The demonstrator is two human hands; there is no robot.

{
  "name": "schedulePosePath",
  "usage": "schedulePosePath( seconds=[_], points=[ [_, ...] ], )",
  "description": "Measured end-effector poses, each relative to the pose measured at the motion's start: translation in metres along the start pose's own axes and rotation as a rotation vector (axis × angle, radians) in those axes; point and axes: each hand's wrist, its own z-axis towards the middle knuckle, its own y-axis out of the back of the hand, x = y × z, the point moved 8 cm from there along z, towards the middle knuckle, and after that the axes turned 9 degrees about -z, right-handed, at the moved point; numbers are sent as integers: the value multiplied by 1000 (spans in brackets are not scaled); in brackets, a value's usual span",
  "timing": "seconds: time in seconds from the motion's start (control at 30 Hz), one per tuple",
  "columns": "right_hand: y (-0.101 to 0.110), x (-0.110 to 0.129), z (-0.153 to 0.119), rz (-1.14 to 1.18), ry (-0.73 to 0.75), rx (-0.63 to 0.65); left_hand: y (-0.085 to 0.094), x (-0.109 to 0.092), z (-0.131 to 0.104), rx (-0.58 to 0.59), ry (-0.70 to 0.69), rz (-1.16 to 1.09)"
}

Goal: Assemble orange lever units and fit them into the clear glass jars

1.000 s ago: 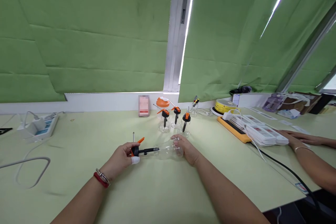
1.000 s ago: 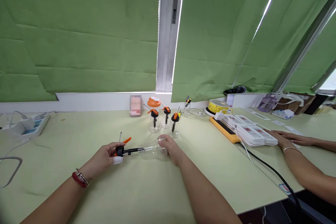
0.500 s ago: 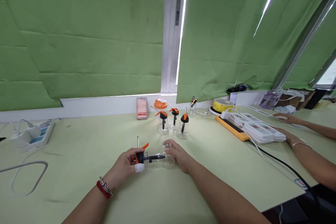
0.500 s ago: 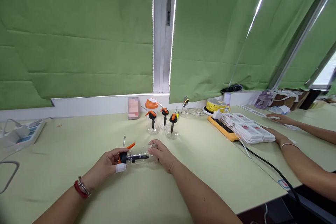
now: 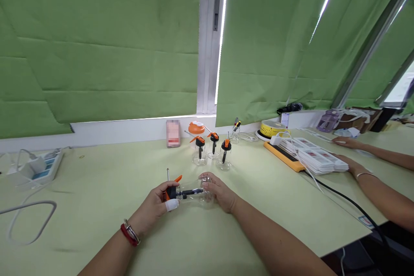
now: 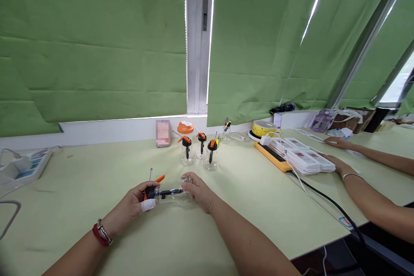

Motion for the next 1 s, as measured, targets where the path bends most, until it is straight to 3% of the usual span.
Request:
schedulePosePath(
  seconds=[0.33,0.5,0.83,1.0],
  points=[
    [-5,-1,1,26,8,40,-17,-1,-5,86,11,67],
    [-5,-2,1,-75,-43,47,-21,0,-4,116,10,49],
    [0,-5,1,-68,-88,68,-14,4,0,87,0,38],
    [8,13,-4,-44,62,110,-5,1,1,15,5,41]
  ],
)
